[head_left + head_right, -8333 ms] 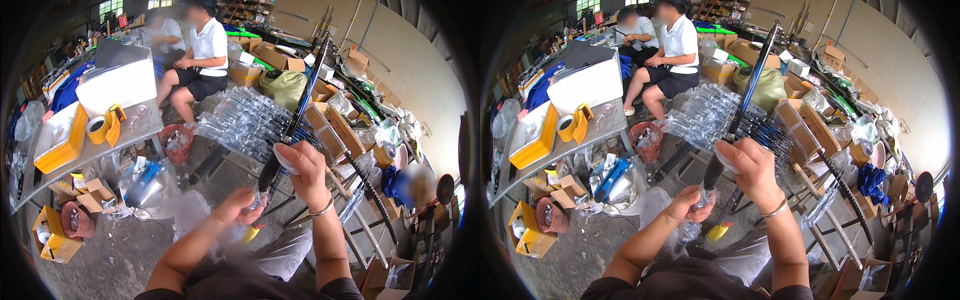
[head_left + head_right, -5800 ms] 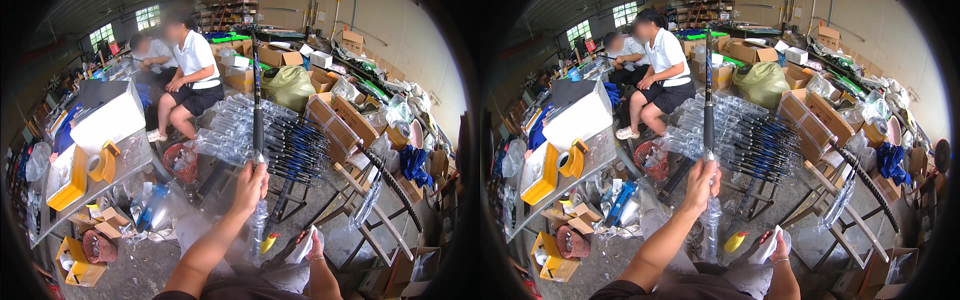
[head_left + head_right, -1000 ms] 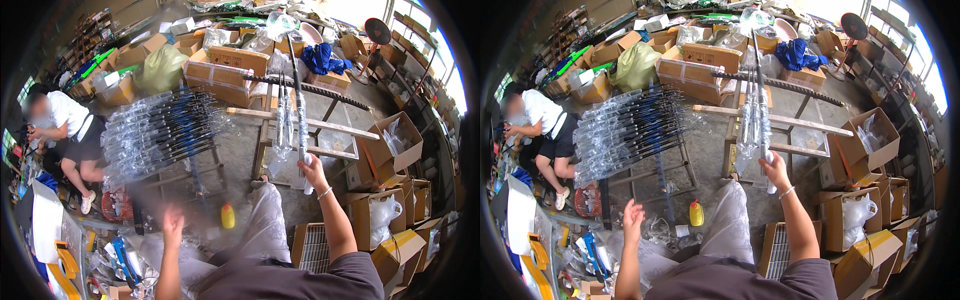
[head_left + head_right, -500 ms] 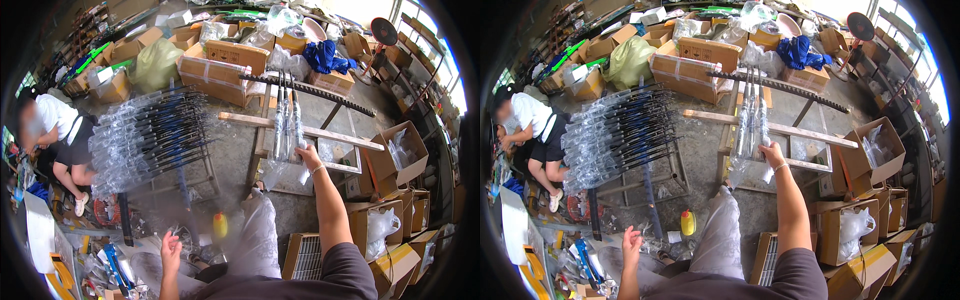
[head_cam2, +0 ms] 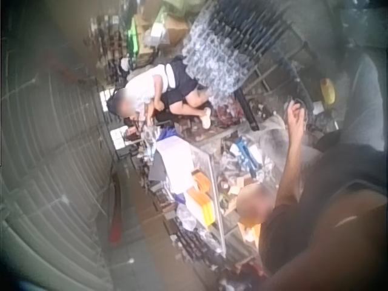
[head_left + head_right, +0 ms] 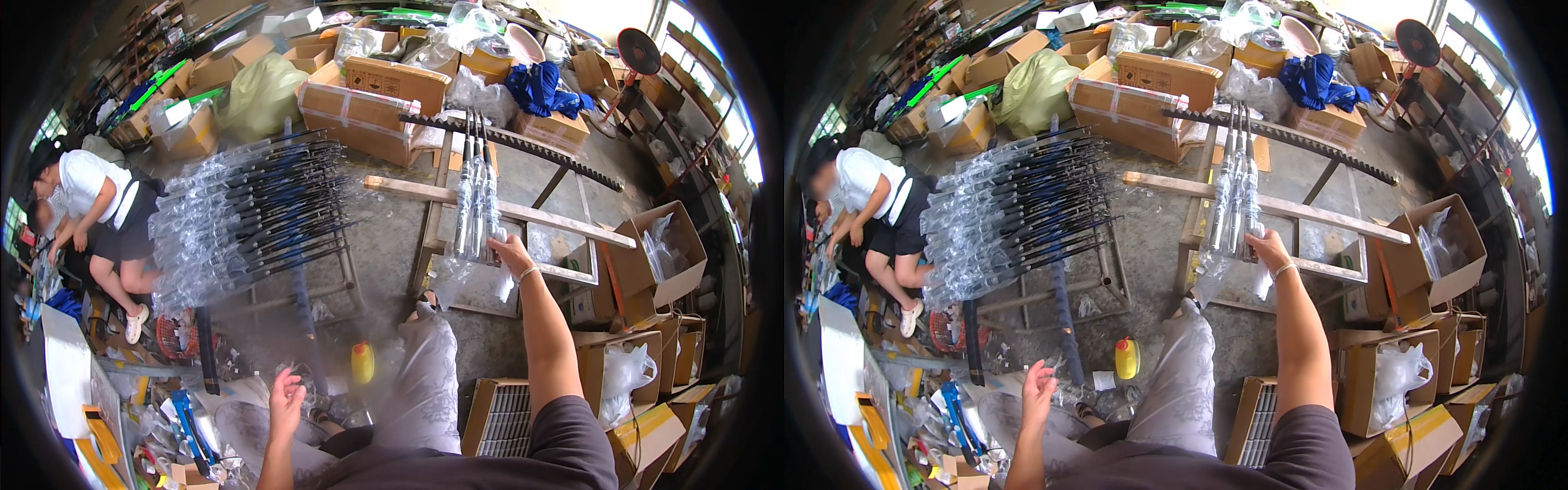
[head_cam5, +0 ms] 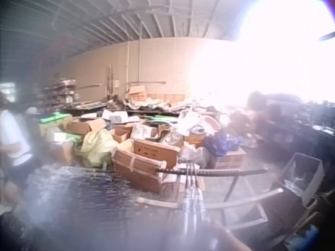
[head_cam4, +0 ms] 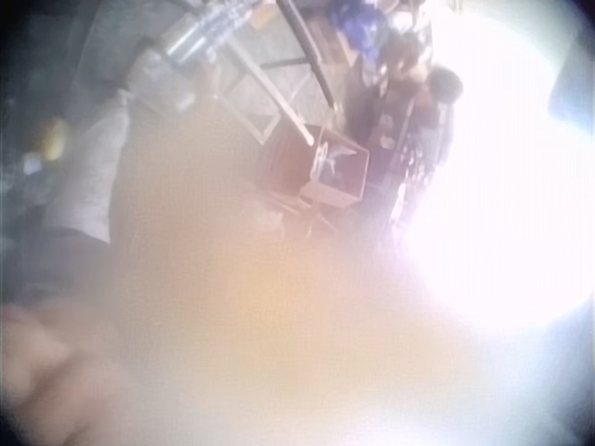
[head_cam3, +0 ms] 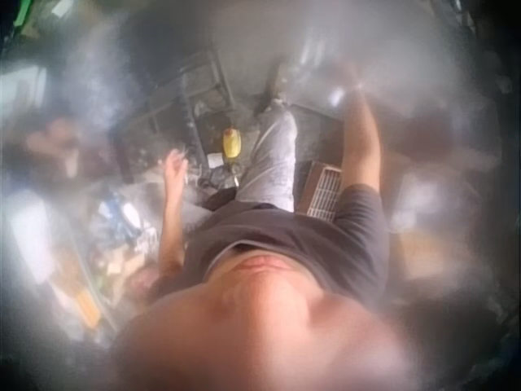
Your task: The person cleans the handle of a fishing rod using a white cloth. They wipe the black grip section thoroughly while holding the rod vertically. The person then places the cleaned rod onto a metal rack filled with other similar rods.
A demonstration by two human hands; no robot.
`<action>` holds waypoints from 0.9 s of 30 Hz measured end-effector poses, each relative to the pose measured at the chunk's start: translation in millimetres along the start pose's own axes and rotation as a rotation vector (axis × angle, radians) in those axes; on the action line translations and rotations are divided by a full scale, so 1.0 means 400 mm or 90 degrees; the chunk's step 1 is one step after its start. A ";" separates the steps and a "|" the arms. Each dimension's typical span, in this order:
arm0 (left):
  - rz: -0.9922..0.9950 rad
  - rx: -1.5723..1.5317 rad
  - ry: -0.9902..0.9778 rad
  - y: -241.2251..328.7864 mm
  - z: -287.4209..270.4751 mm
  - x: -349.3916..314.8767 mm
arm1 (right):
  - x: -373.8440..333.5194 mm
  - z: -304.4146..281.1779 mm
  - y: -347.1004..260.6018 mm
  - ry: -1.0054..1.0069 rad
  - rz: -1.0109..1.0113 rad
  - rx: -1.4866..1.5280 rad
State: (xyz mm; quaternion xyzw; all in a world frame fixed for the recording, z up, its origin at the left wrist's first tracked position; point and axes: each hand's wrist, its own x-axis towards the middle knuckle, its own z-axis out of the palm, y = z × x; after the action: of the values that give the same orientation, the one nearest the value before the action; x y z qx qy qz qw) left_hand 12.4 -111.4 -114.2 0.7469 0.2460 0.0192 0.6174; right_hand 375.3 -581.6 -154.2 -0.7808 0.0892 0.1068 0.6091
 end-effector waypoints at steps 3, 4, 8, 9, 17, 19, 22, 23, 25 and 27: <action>-0.010 -0.009 0.003 -0.024 -0.004 -0.015 | 0.011 0.022 -0.022 0.000 0.006 -0.187; -0.002 -0.014 -0.001 -0.037 0.000 -0.010 | 0.009 0.013 -0.025 0.043 0.012 -0.241; 0.059 0.075 -0.037 -0.054 0.003 0.029 | -0.054 -0.086 0.060 0.288 -0.085 -0.281; 0.028 0.054 -0.033 -0.040 -0.007 0.024 | -0.084 -0.059 0.056 0.283 -0.085 -0.096; 0.151 0.268 0.087 -0.060 -0.109 0.196 | -0.423 0.338 0.039 -0.191 0.224 0.597; 0.233 0.391 0.127 -0.019 -0.139 0.283 | -0.454 0.416 0.098 -0.295 0.314 0.764; 0.247 0.575 0.187 0.002 -0.196 0.411 | -0.481 0.506 0.172 -0.412 0.393 0.820; 0.255 0.606 0.199 0.002 -0.212 0.451 | -0.481 0.523 0.174 -0.429 0.390 0.750; 0.280 0.684 0.211 -0.003 -0.237 0.524 | -0.473 0.522 0.177 -0.451 0.405 0.778; 0.290 0.714 0.205 -0.002 -0.245 0.584 | -0.454 0.519 0.169 -0.449 0.449 0.828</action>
State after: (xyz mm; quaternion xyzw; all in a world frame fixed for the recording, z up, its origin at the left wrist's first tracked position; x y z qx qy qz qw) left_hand 184.6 69.6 -155.8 0.9787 0.1431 0.1311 0.0668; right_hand 170.6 -394.7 -215.8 -0.1180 0.1767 0.4585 0.8629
